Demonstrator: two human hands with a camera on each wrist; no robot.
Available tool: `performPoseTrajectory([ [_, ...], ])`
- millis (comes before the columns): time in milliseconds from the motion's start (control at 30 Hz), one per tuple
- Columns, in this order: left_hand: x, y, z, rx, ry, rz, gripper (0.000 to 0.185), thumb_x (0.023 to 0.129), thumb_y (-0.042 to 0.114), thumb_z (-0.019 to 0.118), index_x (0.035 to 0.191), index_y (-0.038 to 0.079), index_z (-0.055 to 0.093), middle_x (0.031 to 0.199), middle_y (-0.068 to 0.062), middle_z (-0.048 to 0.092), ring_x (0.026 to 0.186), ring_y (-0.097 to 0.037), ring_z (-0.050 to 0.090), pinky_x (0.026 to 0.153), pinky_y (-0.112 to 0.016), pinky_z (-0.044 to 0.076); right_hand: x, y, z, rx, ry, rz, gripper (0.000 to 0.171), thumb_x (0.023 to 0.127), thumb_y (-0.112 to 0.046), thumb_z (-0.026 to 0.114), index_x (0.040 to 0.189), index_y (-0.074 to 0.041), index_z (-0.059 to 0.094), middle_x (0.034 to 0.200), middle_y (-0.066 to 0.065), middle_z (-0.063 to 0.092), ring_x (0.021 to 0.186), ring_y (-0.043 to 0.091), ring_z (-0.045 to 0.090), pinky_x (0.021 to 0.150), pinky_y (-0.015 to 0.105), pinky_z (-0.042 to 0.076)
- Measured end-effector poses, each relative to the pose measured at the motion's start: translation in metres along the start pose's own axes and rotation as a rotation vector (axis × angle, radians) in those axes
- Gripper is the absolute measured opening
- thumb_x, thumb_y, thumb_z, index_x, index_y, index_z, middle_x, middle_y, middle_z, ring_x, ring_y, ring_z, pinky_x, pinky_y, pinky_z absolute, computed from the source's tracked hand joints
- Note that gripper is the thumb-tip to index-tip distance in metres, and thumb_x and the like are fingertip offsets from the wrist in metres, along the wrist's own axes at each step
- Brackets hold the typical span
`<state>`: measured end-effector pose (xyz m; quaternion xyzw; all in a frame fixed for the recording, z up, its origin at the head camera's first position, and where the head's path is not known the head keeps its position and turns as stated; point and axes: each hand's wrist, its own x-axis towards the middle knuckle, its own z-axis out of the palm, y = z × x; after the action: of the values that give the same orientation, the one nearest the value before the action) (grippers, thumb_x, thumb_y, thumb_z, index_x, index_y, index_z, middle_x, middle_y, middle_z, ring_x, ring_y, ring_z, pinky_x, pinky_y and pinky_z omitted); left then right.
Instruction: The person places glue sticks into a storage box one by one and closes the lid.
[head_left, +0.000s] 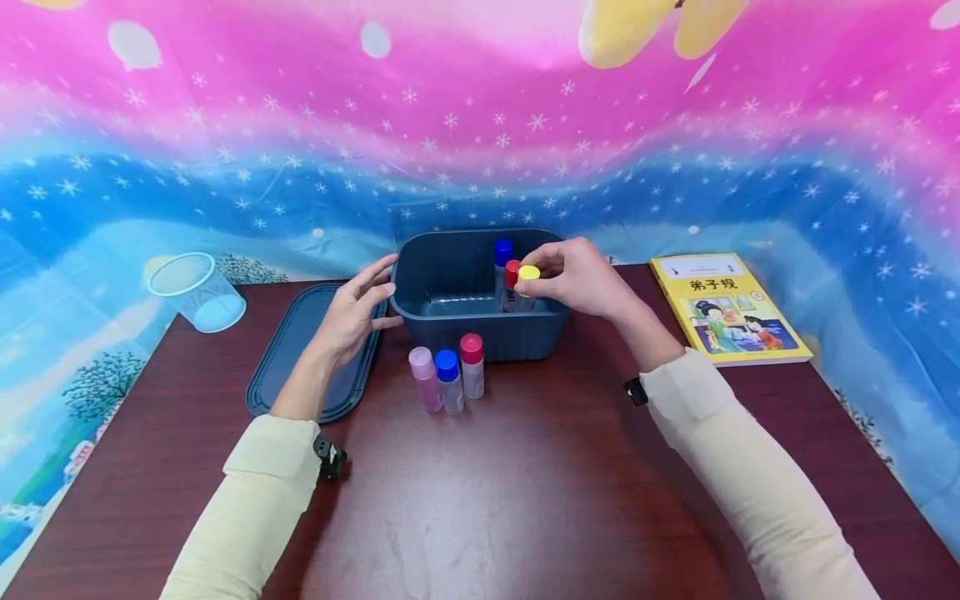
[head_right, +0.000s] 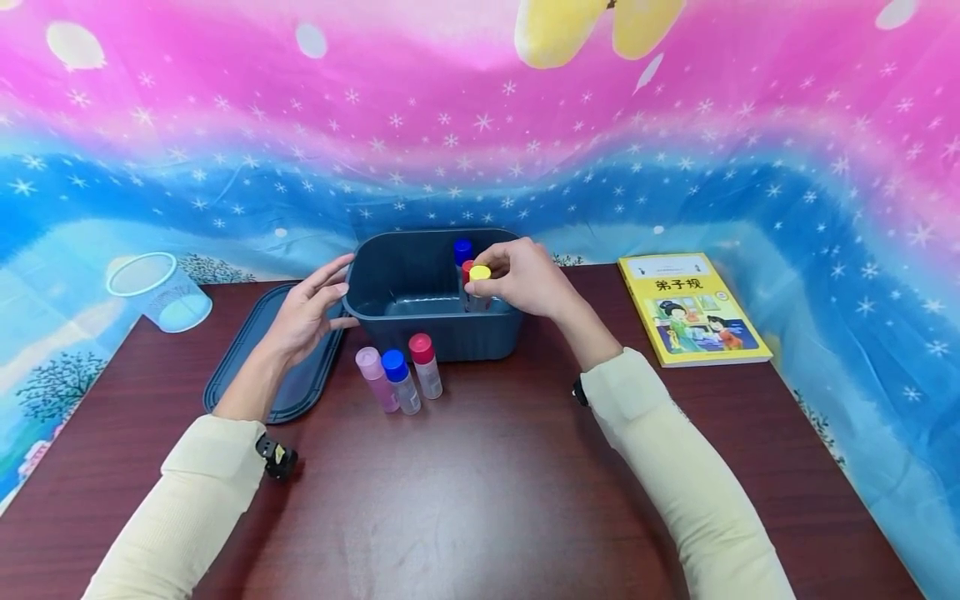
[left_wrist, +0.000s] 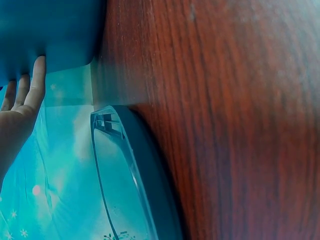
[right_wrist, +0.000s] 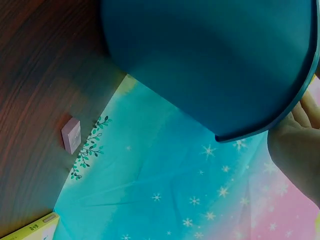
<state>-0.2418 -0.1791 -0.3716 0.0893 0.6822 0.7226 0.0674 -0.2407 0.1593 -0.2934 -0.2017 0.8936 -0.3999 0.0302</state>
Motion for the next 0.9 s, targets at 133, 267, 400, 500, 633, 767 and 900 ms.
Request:
performPoseTrajectory([
  [133, 0.0004, 0.0000, 0.0006, -0.005, 0.002, -0.005, 0.052, 0.106, 0.016, 0.053, 0.157, 0.020, 0.042, 0.163, -0.013, 0.025, 0.149, -0.028, 0.027, 0.097, -0.059, 0.050, 0.0016, -0.0009, 0.0019, -0.027, -0.036, 0.016, 0.031, 0.089, -0.020, 0.081, 0.115, -0.004, 0.074, 0.105, 0.009, 0.073, 0.099, 0.024, 0.067, 0.083, 0.041, 0.058],
  [267, 0.0003, 0.0001, 0.0007, -0.005, 0.003, -0.006, 0.051, 0.106, 0.015, 0.052, 0.157, 0.019, 0.042, 0.163, -0.013, 0.025, 0.149, -0.028, 0.027, 0.097, -0.060, 0.049, 0.0035, -0.0029, 0.0026, -0.081, -0.075, 0.033, 0.034, 0.089, -0.020, 0.081, 0.118, -0.004, 0.073, 0.109, 0.010, 0.072, 0.104, 0.026, 0.066, 0.087, 0.044, 0.057],
  [400, 0.0004, 0.0003, 0.0007, -0.008, 0.001, -0.003, 0.051, 0.106, 0.015, 0.051, 0.157, 0.019, 0.042, 0.163, -0.013, 0.025, 0.149, -0.028, 0.027, 0.097, -0.059, 0.050, 0.0050, -0.0039, 0.0031, -0.126, -0.100, 0.042, 0.035, 0.090, -0.018, 0.080, 0.120, -0.003, 0.072, 0.114, 0.011, 0.071, 0.105, 0.027, 0.064, 0.091, 0.043, 0.056],
  [500, 0.0000, 0.0005, 0.0007, -0.010, -0.002, -0.003, 0.052, 0.106, 0.016, 0.052, 0.157, 0.019, 0.042, 0.163, -0.013, 0.025, 0.149, -0.028, 0.028, 0.097, -0.059, 0.050, 0.0053, -0.0050, 0.0040, -0.147, -0.108, 0.053, 0.034, 0.090, -0.017, 0.079, 0.120, -0.003, 0.072, 0.116, 0.012, 0.070, 0.105, 0.028, 0.063, 0.090, 0.042, 0.055],
  [633, 0.0002, 0.0002, 0.0006, -0.012, -0.005, -0.003, 0.052, 0.106, 0.016, 0.053, 0.157, 0.018, 0.041, 0.163, -0.013, 0.025, 0.148, -0.028, 0.028, 0.097, -0.060, 0.049, 0.0052, -0.0062, 0.0057, -0.173, -0.109, 0.055, 0.034, 0.091, -0.016, 0.079, 0.121, -0.003, 0.072, 0.118, 0.013, 0.070, 0.104, 0.028, 0.063, 0.091, 0.044, 0.053],
  [767, 0.0007, -0.0001, 0.0005, -0.013, -0.004, 0.000, 0.052, 0.106, 0.014, 0.051, 0.157, 0.018, 0.041, 0.163, -0.013, 0.026, 0.148, -0.028, 0.029, 0.097, -0.060, 0.049, 0.0047, -0.0066, 0.0075, -0.199, -0.105, 0.047, 0.034, 0.090, -0.015, 0.079, 0.122, -0.003, 0.073, 0.118, 0.014, 0.071, 0.101, 0.028, 0.062, 0.091, 0.045, 0.052],
  [900, 0.0002, -0.0001, 0.0003, -0.009, -0.001, 0.001, 0.052, 0.106, 0.014, 0.051, 0.157, 0.019, 0.041, 0.163, -0.013, 0.026, 0.148, -0.029, 0.029, 0.097, -0.060, 0.049, 0.0043, -0.0070, 0.0088, -0.218, -0.107, 0.038, 0.035, 0.090, -0.015, 0.079, 0.123, -0.003, 0.072, 0.118, 0.014, 0.071, 0.104, 0.028, 0.064, 0.091, 0.043, 0.054],
])
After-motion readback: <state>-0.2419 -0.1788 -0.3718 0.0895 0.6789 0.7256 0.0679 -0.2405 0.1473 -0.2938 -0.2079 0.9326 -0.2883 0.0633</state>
